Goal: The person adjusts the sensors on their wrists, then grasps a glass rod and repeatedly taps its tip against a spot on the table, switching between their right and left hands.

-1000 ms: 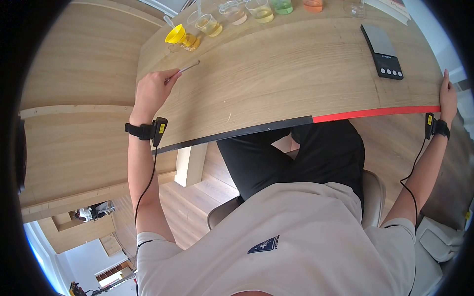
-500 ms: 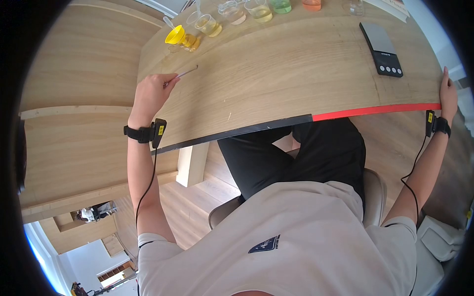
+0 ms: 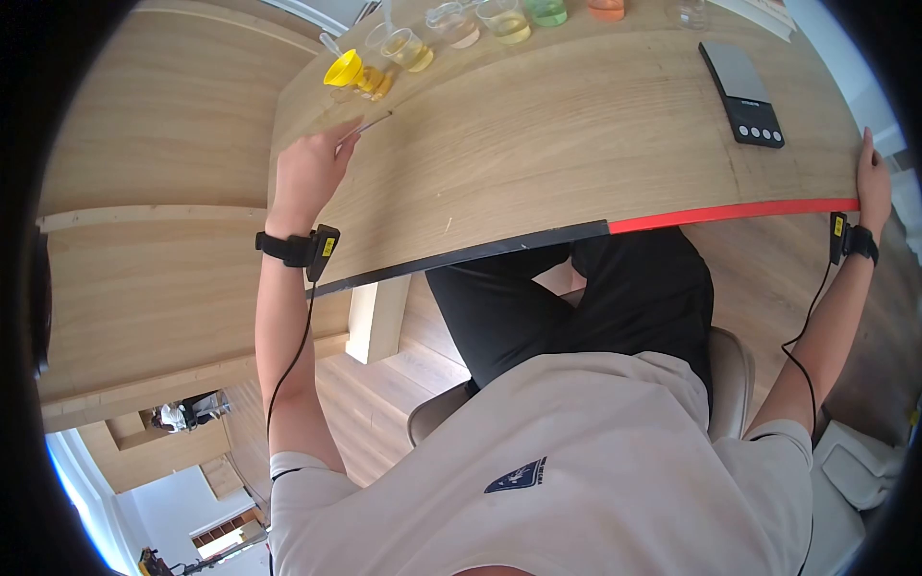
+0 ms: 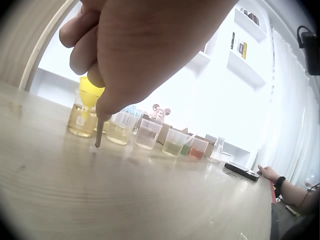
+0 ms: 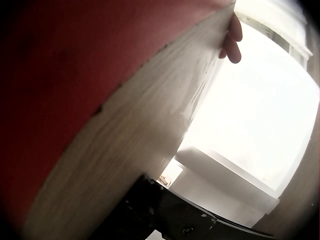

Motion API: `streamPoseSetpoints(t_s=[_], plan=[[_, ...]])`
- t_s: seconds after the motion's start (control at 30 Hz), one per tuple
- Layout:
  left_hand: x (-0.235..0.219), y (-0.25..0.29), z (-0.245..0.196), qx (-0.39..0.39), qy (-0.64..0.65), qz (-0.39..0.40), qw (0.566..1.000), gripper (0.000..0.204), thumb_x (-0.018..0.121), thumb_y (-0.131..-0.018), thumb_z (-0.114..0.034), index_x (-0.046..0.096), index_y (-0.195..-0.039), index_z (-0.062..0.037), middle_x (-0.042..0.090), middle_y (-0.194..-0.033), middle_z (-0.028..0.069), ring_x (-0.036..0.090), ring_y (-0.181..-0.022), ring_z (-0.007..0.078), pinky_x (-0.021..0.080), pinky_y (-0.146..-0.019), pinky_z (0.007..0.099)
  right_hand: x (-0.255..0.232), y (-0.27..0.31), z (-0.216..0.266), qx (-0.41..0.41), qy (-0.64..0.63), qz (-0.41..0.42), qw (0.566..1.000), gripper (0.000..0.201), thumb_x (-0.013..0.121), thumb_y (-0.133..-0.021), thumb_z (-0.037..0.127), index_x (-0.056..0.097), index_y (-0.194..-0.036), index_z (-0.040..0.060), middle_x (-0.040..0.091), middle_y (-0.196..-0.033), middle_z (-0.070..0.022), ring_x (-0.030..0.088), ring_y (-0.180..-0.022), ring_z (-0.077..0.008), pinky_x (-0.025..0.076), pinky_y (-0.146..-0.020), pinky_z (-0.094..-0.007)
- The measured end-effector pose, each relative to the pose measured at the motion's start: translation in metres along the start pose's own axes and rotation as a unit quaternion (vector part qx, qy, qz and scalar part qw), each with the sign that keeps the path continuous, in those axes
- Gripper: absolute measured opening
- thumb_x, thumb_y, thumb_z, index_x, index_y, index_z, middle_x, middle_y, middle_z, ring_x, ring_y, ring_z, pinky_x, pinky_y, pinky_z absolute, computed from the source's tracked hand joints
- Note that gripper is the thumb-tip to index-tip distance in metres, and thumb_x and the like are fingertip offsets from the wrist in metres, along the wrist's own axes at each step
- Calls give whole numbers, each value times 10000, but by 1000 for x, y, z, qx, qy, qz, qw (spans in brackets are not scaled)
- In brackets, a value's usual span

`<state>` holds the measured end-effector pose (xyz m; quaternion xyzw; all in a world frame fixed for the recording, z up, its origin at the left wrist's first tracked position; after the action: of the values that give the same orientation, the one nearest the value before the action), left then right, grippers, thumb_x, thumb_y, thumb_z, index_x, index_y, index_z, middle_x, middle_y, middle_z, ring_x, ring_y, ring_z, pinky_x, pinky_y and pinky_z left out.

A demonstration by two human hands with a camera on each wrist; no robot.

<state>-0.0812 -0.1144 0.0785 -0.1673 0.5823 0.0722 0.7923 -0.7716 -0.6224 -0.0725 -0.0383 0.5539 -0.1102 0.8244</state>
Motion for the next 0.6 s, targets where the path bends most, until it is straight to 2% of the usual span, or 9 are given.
streamPoseSetpoints(t_s=[0.1, 0.3, 0.5, 0.6], plan=[[11, -1, -4, 25, 10, 1, 1000, 203, 646, -984, -288, 791, -1087, -189, 700, -744, 129, 674, -683, 326, 529, -604, 409, -3, 3, 0, 4, 4, -8, 1000, 935, 313, -923, 815, 599, -1408, 69, 637, -1339, -237, 555, -1320, -383, 405, -1108, -433], [11, 5, -4, 22, 19, 5, 1000, 173, 649, -963, -234, 791, -1049, -188, 697, -743, 128, 681, -673, 328, 539, -587, 413, 0, 1, 0, -1, -15, -9, 1000, 938, 320, -926, 811, 610, -1388, 48, 648, -1320, -236, 563, -1307, -387, 409, -1103, -426], [9, 9, -6, 41, 37, 10, 998, 174, 653, -954, -210, 791, -1048, -162, 704, -775, 135, 685, -712, 326, 543, -620, 408, 0, 0, -5, 2, 2, -22, 1000, 951, 320, -922, 816, 598, -1398, 41, 643, -1327, -240, 561, -1310, -387, 405, -1105, -422], [7, 13, -4, 27, 45, 27, 998, 173, 656, -947, -199, 792, -1042, -149, 704, -782, 143, 685, -731, 332, 545, -639, 416, 1, 0, -4, 2, -2, -21, 1000, 943, 321, -928, 810, 600, -1396, 41, 638, -1328, -251, 560, -1308, -397, 408, -1104, -423]])
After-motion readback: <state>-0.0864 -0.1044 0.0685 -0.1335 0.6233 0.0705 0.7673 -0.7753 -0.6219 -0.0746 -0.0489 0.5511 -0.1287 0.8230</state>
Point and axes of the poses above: each hand's wrist, its own y-axis away from the middle knuckle, its own x-axis out of the palm, z = x × y, the point moved 10 cm from there along -y, towards the middle knuckle
